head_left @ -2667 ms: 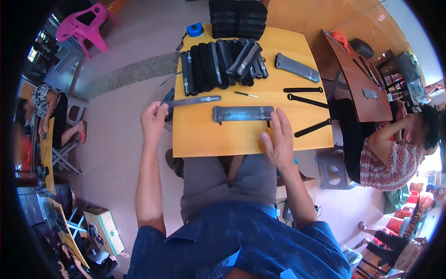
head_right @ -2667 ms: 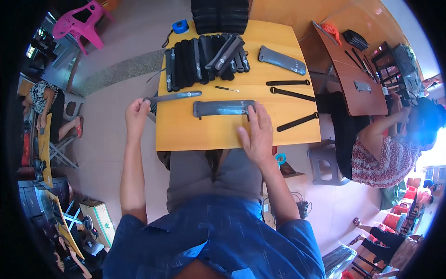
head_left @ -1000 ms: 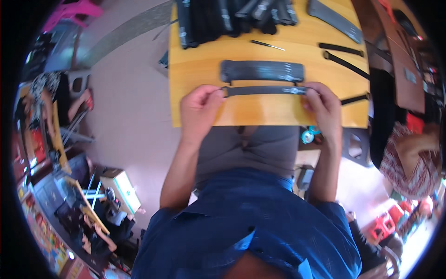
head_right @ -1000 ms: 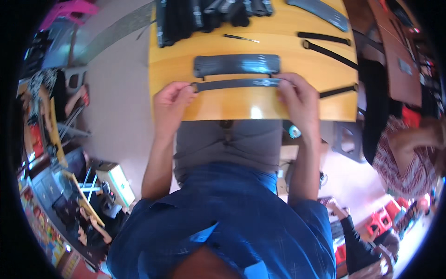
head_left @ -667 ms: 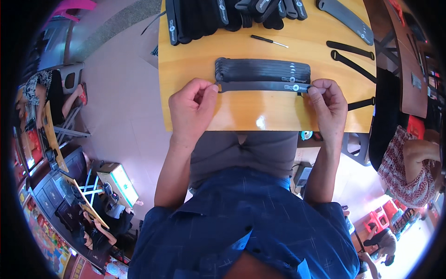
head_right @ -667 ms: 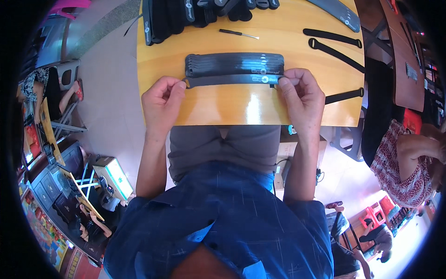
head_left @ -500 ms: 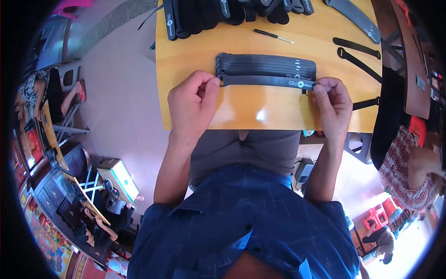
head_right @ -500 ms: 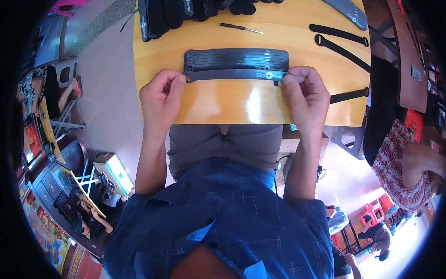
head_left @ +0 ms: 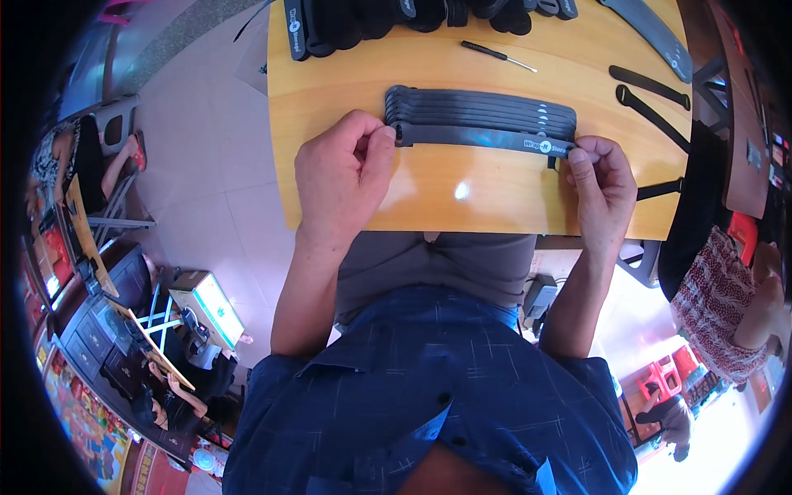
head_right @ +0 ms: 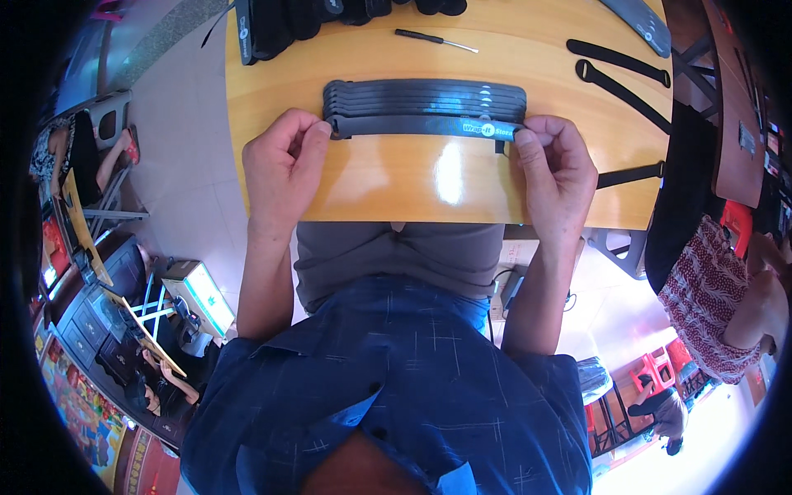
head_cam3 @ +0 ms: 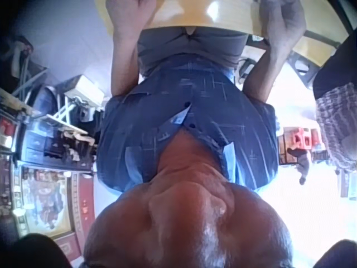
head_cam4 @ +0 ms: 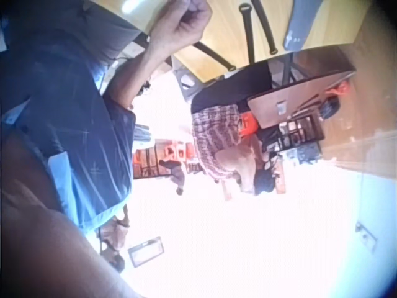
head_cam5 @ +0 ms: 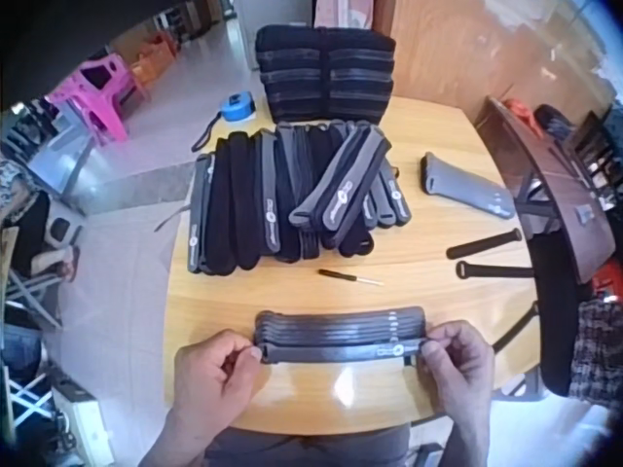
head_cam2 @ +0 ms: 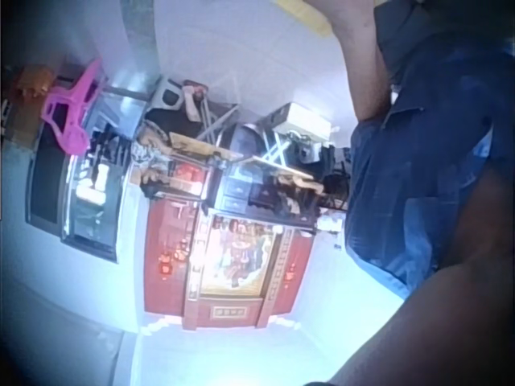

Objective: Assembling or organizing black textile straps at a workbench.

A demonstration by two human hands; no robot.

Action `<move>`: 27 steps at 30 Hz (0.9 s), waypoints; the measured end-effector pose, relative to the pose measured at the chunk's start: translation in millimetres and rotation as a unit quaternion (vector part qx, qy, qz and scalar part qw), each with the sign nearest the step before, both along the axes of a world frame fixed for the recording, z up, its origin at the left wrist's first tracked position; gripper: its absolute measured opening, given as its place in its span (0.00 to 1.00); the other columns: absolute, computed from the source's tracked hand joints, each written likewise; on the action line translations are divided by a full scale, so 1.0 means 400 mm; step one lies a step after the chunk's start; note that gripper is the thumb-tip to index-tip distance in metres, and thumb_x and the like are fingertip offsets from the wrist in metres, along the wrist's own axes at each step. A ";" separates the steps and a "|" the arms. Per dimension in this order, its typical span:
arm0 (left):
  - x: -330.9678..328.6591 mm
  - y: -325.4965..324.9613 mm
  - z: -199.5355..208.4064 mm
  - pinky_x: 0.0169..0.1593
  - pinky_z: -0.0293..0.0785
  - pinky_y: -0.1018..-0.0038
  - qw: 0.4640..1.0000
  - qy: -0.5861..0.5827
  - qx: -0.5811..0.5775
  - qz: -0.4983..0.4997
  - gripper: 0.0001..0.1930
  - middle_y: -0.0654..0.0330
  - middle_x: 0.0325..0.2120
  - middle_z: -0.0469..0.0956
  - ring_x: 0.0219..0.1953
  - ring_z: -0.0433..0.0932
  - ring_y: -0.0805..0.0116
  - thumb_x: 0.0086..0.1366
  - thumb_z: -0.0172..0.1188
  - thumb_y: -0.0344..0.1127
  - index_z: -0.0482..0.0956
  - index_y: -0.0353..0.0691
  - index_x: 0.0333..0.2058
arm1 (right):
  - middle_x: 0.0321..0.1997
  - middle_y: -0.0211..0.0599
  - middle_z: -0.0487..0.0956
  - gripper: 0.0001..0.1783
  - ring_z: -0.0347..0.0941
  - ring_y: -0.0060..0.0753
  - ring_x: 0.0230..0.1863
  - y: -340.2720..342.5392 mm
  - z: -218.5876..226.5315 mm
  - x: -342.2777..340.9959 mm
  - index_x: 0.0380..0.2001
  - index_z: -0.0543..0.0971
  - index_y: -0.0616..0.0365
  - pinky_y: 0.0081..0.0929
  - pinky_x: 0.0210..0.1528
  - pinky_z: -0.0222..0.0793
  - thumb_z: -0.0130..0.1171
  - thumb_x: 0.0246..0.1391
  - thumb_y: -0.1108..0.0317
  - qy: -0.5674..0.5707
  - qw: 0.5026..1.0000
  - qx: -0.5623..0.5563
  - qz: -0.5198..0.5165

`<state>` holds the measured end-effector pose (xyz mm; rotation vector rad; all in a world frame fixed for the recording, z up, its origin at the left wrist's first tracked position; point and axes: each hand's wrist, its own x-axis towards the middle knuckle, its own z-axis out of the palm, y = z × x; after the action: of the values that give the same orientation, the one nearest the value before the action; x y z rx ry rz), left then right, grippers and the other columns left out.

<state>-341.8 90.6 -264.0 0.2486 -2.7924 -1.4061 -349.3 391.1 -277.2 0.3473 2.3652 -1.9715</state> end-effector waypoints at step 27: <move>-0.010 0.003 -0.001 0.27 0.72 0.70 1.000 -0.016 -0.025 0.000 0.07 0.57 0.17 0.78 0.18 0.77 0.62 0.65 0.66 0.30 0.79 0.38 0.28 | 0.32 0.25 0.81 0.06 0.72 0.12 0.33 -0.007 0.000 0.001 0.44 0.81 0.64 0.12 0.38 0.69 0.64 0.66 0.74 -0.014 0.998 0.061 -0.008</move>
<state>-345.6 91.8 -264.2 0.2736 -2.8475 -1.3430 -349.0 388.4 -277.2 0.3988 2.4788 -1.8208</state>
